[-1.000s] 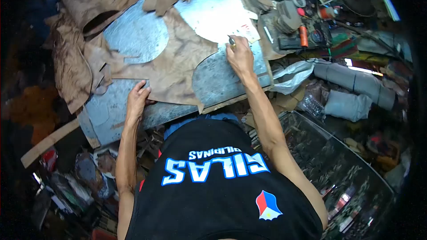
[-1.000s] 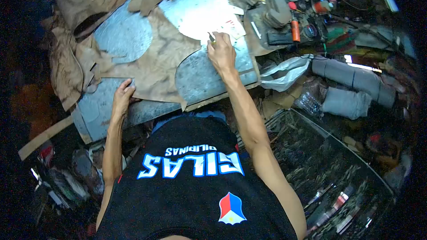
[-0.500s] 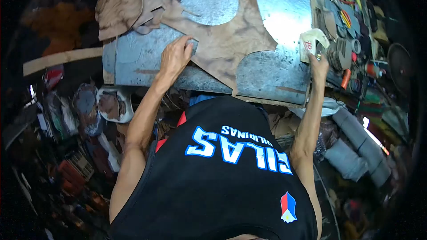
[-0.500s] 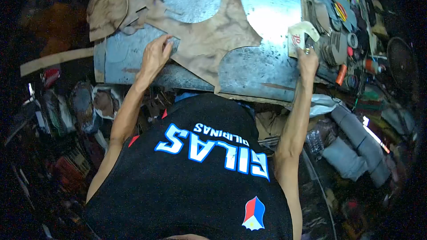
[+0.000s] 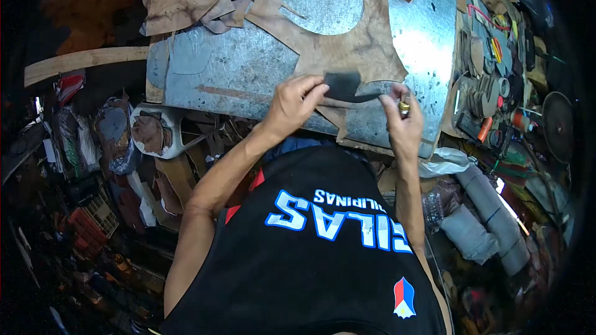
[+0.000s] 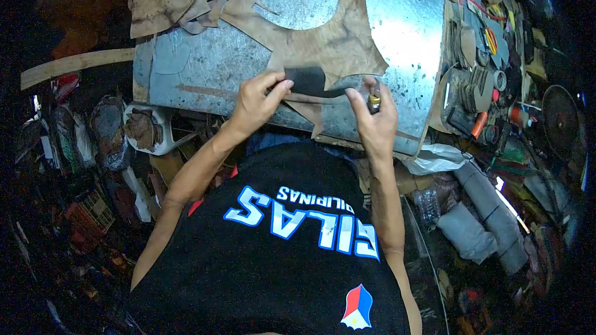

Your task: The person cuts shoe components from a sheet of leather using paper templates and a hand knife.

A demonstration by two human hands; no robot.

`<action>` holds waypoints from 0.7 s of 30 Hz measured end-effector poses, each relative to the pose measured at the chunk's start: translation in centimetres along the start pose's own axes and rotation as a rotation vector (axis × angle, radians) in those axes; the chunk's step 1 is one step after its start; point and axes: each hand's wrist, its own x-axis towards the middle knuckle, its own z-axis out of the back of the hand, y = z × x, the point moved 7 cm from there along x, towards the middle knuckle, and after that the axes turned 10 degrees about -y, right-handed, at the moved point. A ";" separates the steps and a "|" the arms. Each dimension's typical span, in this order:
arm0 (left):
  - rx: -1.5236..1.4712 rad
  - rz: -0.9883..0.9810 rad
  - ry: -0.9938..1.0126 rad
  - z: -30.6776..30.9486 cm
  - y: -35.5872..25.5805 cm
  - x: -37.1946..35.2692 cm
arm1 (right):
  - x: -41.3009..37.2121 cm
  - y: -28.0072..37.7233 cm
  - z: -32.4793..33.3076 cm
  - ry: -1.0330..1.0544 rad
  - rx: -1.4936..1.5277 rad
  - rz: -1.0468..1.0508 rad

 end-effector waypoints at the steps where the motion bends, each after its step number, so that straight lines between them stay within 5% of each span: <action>1: -0.157 0.405 0.092 -0.4 3.2 -0.5 | -0.1 -0.5 -0.5 -0.059 -0.113 0.150; 3: -0.240 0.474 0.101 -0.6 6.6 -0.2 | -0.7 -1.5 -1.5 -0.239 -0.373 0.429; 5: -0.268 0.642 0.180 -1.0 8.0 0.2 | -2.1 -7.3 -4.2 0.074 0.025 -0.538; 6: -0.171 0.631 0.197 -0.8 8.4 0.3 | -2.2 -7.2 -4.8 0.050 0.001 -0.557; 7: -0.172 0.633 0.203 -0.5 8.1 0.7 | -2.2 -7.7 -5.1 0.046 0.000 -0.562; 9: 0.362 0.259 0.234 0.9 6.9 2.0 | -1.8 -8.4 -5.5 -0.026 -0.023 -0.421; 11: 0.567 0.233 0.250 1.4 7.7 2.3 | -1.7 -9.0 -5.7 -0.044 -0.064 -0.412; 13: 0.530 -0.286 0.058 2.3 5.2 2.8 | -1.3 -8.2 -5.7 -0.116 -0.213 -0.179; 17: 0.595 -0.466 0.278 0.9 6.2 1.9 | -2.2 -7.3 -5.9 -0.098 -0.309 -0.272; 21: 0.567 -0.477 0.316 1.1 6.5 2.0 | -3.3 -4.6 -5.7 -0.148 -0.348 -0.140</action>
